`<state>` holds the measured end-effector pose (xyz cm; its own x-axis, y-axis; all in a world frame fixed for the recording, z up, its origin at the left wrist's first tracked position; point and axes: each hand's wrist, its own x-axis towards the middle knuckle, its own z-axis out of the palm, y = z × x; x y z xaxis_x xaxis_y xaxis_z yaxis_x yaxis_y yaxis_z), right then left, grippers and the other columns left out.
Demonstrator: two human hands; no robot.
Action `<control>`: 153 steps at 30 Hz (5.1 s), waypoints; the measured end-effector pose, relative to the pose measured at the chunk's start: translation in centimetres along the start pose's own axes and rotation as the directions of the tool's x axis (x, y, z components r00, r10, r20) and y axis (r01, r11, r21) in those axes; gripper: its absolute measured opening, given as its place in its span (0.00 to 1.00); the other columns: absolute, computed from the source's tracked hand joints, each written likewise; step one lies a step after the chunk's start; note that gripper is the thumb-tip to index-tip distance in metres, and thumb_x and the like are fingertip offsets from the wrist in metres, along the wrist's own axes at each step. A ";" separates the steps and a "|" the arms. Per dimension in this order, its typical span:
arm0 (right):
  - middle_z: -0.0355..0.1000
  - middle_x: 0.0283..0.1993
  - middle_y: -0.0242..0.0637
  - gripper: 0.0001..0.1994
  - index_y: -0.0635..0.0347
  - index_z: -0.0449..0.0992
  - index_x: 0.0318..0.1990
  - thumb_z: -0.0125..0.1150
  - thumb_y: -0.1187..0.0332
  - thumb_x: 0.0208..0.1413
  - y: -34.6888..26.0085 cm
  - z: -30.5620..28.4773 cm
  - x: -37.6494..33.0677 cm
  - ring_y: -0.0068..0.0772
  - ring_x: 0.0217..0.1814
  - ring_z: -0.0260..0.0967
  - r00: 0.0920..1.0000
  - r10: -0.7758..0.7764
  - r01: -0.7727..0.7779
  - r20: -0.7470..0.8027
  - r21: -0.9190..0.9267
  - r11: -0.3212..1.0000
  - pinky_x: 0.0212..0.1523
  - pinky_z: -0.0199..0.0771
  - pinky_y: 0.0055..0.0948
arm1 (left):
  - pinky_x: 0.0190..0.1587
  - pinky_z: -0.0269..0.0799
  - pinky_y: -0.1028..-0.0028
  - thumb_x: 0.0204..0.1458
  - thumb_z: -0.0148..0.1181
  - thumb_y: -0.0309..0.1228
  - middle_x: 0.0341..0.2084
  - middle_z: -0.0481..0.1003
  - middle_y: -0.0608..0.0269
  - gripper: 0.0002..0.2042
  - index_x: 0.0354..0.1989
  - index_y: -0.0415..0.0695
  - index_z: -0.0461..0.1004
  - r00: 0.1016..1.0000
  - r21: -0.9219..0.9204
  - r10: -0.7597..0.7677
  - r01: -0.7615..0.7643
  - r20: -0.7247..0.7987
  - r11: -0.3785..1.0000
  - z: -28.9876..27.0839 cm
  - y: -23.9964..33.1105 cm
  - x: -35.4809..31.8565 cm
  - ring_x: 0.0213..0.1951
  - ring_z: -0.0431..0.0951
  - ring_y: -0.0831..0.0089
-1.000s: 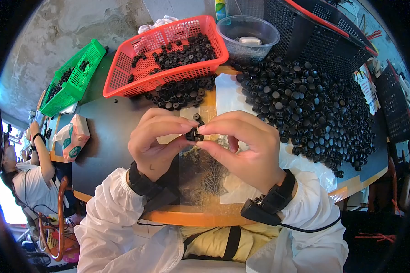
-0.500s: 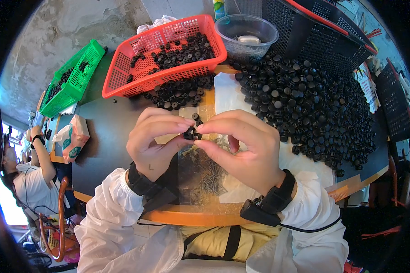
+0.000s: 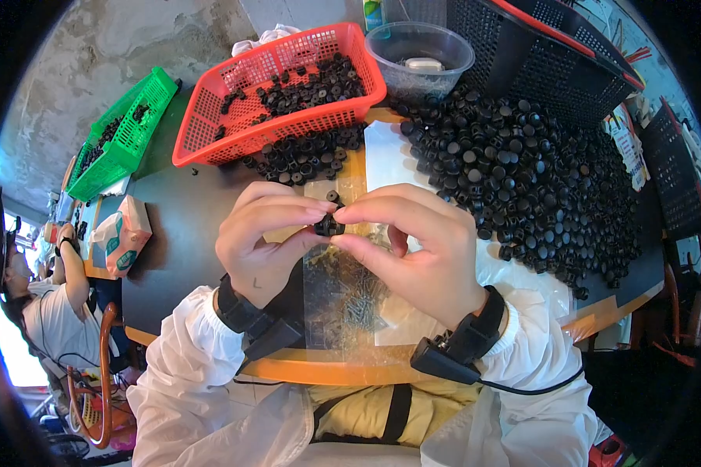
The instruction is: Manually assemble plastic shoe hardware parts and buttons by joining components together.
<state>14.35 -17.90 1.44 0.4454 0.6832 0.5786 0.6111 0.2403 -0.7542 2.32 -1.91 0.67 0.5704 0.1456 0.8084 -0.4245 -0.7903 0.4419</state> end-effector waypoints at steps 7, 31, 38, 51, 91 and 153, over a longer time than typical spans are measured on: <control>0.78 0.36 0.30 0.10 0.56 0.82 0.35 0.72 0.75 0.43 0.0 -0.1 0.1 0.16 0.25 0.67 1.000 0.020 -0.020 0.009 0.019 1.000 0.21 0.62 0.16 | 0.33 0.73 0.74 0.31 0.73 0.20 0.32 0.81 0.65 0.18 0.35 0.44 0.80 0.996 -0.024 -0.084 0.084 0.008 0.996 0.1 0.2 -0.2 0.31 0.77 0.70; 0.69 0.29 0.25 0.14 0.57 0.77 0.37 0.73 0.69 0.42 -0.1 -0.2 0.9 0.16 0.24 0.58 0.920 0.367 -0.390 0.141 0.209 0.897 0.25 0.59 0.17 | 0.32 0.70 0.76 0.34 0.71 0.19 0.34 0.73 0.65 0.17 0.36 0.48 0.82 0.977 -0.150 -0.210 0.214 0.041 0.965 0.7 -0.2 -0.8 0.35 0.74 0.72; 0.61 0.20 0.28 0.08 0.60 0.76 0.34 0.66 0.68 0.49 0.6 -1.9 0.8 0.21 0.22 0.53 0.821 0.040 -0.135 0.569 0.125 0.983 0.24 0.53 0.23 | 0.32 0.68 0.76 0.34 0.73 0.24 0.33 0.67 0.69 0.17 0.36 0.53 0.83 0.980 -0.209 -0.110 0.144 0.166 0.967 0.3 0.2 -0.6 0.33 0.69 0.73; 0.58 0.19 0.29 0.13 0.61 0.66 0.22 0.65 0.70 0.49 0.4 -0.6 -0.2 0.22 0.20 0.52 0.860 -0.014 -0.183 0.510 0.334 0.924 0.23 0.53 0.26 | 0.33 0.69 0.74 0.39 0.74 0.32 0.36 0.73 0.65 0.26 0.50 0.48 0.74 0.995 -0.393 -0.095 0.102 0.038 0.914 1.2 0.8 -1.6 0.36 0.73 0.70; 0.76 0.31 0.36 0.09 0.56 0.78 0.35 0.66 0.65 0.47 2.5 1.5 5.5 0.40 0.35 0.75 0.825 0.169 0.166 0.539 -0.517 0.840 0.36 0.72 0.34 | 0.37 0.66 0.67 0.41 0.68 0.28 0.26 0.70 0.66 0.06 0.28 0.47 0.77 0.891 -0.015 0.053 -0.051 0.451 0.999 -2.7 -3.6 -0.6 0.34 0.70 0.64; 0.77 0.41 0.31 0.13 0.64 0.79 0.48 0.63 0.76 0.54 1.9 -0.5 1.1 0.14 0.37 0.70 0.753 0.516 -0.651 0.409 0.344 0.677 0.40 0.71 0.17 | 0.35 0.66 0.81 0.48 0.66 0.21 0.30 0.77 0.65 0.19 0.44 0.42 0.62 0.798 -0.312 -0.552 0.602 0.241 0.735 -0.7 0.3 -1.2 0.30 0.68 0.83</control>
<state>16.31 -17.05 0.76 0.3835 0.9200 -0.0810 -0.1016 -0.0451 -0.9938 1.01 -1.94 0.10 0.8590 0.4093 0.3077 -0.1878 -0.3072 0.9329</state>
